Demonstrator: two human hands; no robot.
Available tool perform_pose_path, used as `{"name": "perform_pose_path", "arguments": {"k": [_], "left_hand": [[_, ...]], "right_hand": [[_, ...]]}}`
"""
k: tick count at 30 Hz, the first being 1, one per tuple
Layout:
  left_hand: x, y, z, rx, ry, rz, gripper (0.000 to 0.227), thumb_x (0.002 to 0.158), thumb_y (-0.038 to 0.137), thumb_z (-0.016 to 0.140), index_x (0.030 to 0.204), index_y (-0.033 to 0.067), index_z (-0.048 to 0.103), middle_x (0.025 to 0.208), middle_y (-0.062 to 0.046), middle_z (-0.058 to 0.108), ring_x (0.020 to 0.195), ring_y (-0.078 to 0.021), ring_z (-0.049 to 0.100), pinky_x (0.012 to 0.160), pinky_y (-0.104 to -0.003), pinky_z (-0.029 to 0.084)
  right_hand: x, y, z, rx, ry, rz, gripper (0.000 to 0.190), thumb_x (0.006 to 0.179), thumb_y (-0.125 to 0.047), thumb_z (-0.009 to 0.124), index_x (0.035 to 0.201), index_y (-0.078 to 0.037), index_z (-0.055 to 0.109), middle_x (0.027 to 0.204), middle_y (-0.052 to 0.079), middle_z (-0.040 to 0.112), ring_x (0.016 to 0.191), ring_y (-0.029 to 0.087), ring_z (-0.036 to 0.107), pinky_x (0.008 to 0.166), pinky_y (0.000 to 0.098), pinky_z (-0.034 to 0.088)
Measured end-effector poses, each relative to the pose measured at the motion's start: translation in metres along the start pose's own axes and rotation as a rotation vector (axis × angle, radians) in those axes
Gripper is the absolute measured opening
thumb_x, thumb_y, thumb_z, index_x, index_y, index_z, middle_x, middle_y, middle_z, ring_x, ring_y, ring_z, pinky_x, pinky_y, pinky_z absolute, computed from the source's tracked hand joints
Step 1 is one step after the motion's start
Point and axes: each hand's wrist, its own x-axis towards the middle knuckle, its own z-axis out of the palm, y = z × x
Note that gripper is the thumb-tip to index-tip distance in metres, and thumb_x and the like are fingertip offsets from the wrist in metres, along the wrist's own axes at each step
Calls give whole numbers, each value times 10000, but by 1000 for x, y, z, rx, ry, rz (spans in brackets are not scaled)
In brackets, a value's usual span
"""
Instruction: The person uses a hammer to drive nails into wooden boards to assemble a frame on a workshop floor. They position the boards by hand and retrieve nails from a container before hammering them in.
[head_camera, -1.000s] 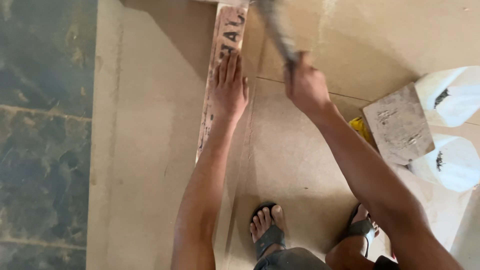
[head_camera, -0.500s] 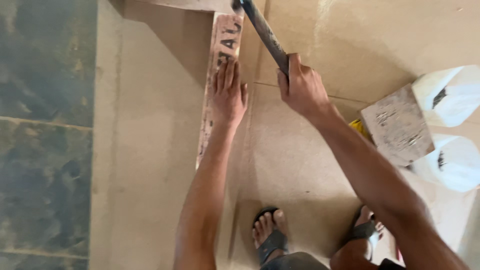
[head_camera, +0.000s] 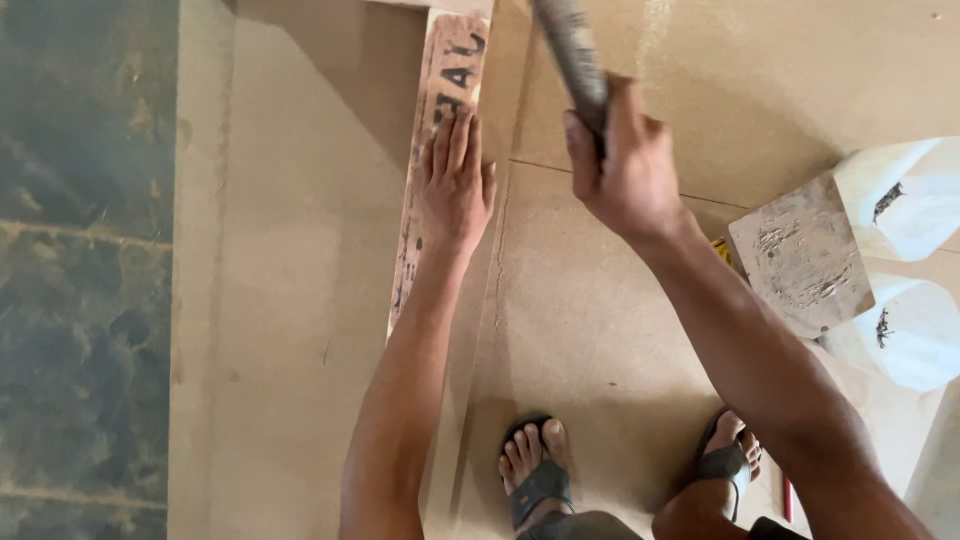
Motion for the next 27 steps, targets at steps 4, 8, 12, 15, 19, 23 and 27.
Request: {"name": "perform_pose_path", "arguments": {"k": [4, 8, 12, 15, 19, 23, 27], "left_hand": [[-7, -2, -2, 13, -41, -18, 595, 1061, 308, 539, 1579, 46, 410, 1650, -76, 376, 1527, -259, 344, 1254, -476, 292], [5, 0, -2, 20, -31, -11, 588, 1073, 306, 533, 1587, 54, 401, 1650, -72, 374, 1530, -255, 345, 1263, -472, 293], [-4, -3, -2, 22, -25, -5, 578, 1090, 314, 525, 1586, 49, 391, 1654, -76, 371, 1534, -254, 339, 1282, -473, 292], [-2, 0, 3, 45, -32, 3, 583, 1080, 313, 529, 1585, 54, 395, 1655, -78, 364, 1530, -256, 336, 1258, -471, 297], [1, -3, 3, 18, -31, -13, 585, 1085, 307, 534, 1594, 55, 394, 1657, -72, 358, 1538, -253, 333, 1272, -471, 295], [-2, -3, 6, 7, -9, 18, 609, 1059, 325, 542, 1577, 45, 390, 1642, -89, 359, 1520, -267, 332, 1259, -492, 286], [-5, -3, 5, 48, -73, -26, 571, 1075, 318, 535, 1563, 56, 398, 1636, -84, 370, 1521, -271, 337, 1247, -500, 282]], "right_hand": [[0, -4, -3, 83, 173, -236, 432, 1165, -91, 445, 1342, 195, 173, 771, 133, 632, 541, 197, 607, 412, 338, 507], [28, 11, 6, -215, -219, -3, 326, 1132, -120, 499, 1267, 140, 357, 668, 120, 598, 438, 188, 549, 320, 321, 460], [21, 22, -2, -103, -14, -189, 184, 1223, -71, 487, 1297, 89, 433, 878, 156, 642, 545, 158, 602, 447, 293, 487], [9, 23, -14, 100, 143, -204, 233, 1241, -106, 501, 1319, 94, 408, 857, 124, 644, 641, 163, 672, 499, 288, 538], [26, 16, 0, -26, -94, 0, 290, 1166, -124, 551, 1243, 119, 414, 756, 104, 620, 550, 191, 631, 422, 314, 518], [20, 15, 5, -217, -193, -30, 263, 1117, -146, 599, 1199, 65, 466, 718, 131, 606, 561, 259, 632, 462, 364, 514], [-10, 19, 0, 20, -40, -119, 254, 1159, -82, 533, 1266, 124, 428, 796, 144, 671, 574, 213, 665, 465, 320, 541]]}}
